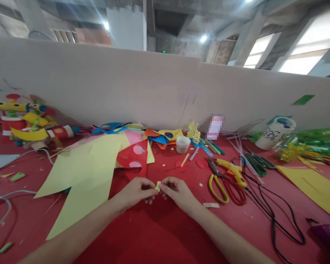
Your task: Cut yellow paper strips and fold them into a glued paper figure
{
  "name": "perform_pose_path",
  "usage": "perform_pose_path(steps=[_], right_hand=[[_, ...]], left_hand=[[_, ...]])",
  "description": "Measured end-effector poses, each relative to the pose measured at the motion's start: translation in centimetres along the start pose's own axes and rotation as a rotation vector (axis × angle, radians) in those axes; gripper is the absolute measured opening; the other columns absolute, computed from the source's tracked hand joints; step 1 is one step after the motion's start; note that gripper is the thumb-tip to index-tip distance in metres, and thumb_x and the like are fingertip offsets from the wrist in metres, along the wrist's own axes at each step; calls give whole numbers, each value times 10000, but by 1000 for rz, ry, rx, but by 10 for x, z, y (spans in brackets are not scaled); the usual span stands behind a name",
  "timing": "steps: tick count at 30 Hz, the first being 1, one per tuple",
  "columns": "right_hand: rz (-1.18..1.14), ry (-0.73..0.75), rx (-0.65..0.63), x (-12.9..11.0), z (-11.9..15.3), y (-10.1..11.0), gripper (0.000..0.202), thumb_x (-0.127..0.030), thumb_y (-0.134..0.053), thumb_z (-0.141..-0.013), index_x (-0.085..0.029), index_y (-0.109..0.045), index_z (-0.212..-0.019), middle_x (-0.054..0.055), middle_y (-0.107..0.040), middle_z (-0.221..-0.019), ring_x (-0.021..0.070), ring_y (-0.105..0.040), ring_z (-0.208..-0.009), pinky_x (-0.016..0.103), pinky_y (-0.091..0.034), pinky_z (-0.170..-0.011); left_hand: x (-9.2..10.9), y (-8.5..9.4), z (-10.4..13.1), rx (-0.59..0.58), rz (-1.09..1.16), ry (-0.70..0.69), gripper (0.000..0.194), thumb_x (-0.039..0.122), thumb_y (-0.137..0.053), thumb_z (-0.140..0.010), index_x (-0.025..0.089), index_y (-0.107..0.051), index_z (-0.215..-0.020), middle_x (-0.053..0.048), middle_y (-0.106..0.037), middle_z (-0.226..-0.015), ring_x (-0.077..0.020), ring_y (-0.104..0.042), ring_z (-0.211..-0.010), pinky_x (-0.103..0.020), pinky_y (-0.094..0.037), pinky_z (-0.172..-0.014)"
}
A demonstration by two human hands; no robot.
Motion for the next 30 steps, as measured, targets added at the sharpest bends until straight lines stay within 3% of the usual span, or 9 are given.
perform_pose_path(steps=[19, 30], right_hand=[[-30, -32, 17, 7, 0, 0, 378, -535, -610, -670, -163, -546, -678, -23, -538, -562, 94, -481, -497, 237, -405, -523], [-1, -20, 10, 4, 0, 0, 394, -556, -593, -682, -164, -549, -688, -21, -545, -577, 89, -483, -504, 231, -410, -526]], left_hand=[[-6, 1, -3, 25, -3, -50, 171, 279, -590, -699, 144, -587, -592, 42, -535, -499, -83, -487, -480, -210, -357, -506], [-2, 0, 0, 24, 60, 5, 178, 300, -609, -676, 132, -610, -617, 25, -562, -532, -81, -502, -476, -213, -367, -501]])
Point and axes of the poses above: each hand's wrist, its own z-axis away from the middle knuckle, its own y-axis out of the back of the hand, x = y × z, the point moved 8 cm from there along -z, towards the middle knuckle
